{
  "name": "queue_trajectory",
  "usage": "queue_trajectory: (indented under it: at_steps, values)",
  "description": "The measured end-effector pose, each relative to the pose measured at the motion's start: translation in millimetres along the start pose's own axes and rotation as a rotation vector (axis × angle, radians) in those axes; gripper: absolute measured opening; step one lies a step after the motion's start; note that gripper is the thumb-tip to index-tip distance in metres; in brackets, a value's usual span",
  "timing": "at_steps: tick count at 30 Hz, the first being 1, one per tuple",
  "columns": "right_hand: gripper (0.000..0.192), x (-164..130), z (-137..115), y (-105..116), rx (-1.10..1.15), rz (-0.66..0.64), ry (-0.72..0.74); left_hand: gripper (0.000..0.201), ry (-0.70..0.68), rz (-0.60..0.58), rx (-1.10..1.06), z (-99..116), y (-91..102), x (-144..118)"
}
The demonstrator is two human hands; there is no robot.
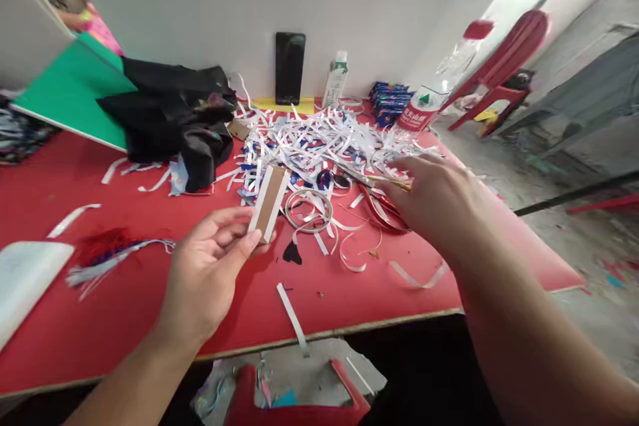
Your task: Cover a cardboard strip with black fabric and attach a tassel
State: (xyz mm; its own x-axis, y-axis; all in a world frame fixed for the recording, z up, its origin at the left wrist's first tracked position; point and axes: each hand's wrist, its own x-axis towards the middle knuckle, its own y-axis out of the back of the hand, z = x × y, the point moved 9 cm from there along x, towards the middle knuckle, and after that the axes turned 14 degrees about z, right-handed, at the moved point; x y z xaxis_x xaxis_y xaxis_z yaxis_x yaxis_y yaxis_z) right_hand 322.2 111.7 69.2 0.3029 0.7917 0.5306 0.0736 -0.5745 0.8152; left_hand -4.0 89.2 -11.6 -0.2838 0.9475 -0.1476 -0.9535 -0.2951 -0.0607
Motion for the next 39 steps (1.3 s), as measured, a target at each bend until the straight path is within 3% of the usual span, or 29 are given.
queue_trajectory:
  at_steps: [2, 4, 7, 9, 11, 16, 22, 26, 35, 39]
  values:
    - [0.016, -13, -23, -6, 0.315, -0.015, -0.022, 0.047, 0.007, -0.010, -0.027, 2, -0.8, -1]
    - [0.016, -30, -47, -16, 0.670, -0.090, -0.084, 0.052, 0.015, -0.029, -0.033, 2, -3.0, -2]
    - [0.036, -66, -91, -44, 1.235, -0.429, -0.293, 0.055, 0.026, -0.076, -0.006, 1, -8.9, -7]
    - [0.041, -78, -107, -48, 1.448, -0.461, -0.394, 0.052, 0.031, -0.119, 0.020, -1, -14.0, -11]
    - [0.038, -81, -113, -48, 1.531, -0.414, -0.432, 0.045, 0.024, -0.163, 0.049, -2, -18.8, -16]
    - [0.023, -76, -108, -37, 1.523, -0.249, -0.387, 0.030, -0.031, -0.284, 0.075, 2, -27.4, -29]
    - [0.009, -83, -120, -15, 1.312, -0.199, -0.067, 0.014, -0.199, -0.143, -0.073, 21, -10.9, -23]
    - [0.007, -89, -129, -3, 1.226, -0.153, 0.104, 0.009, -0.156, -0.129, -0.099, 19, -10.7, -19]
    - [0.008, -94, -137, 11, 1.121, 0.012, 0.313, 0.010, -0.089, -0.070, -0.052, 6, -2.6, -18]
    - [0.013, -94, -138, 17, 1.128, 0.064, 0.379, 0.011, -0.053, -0.098, -0.086, 3, -7.0, -21]
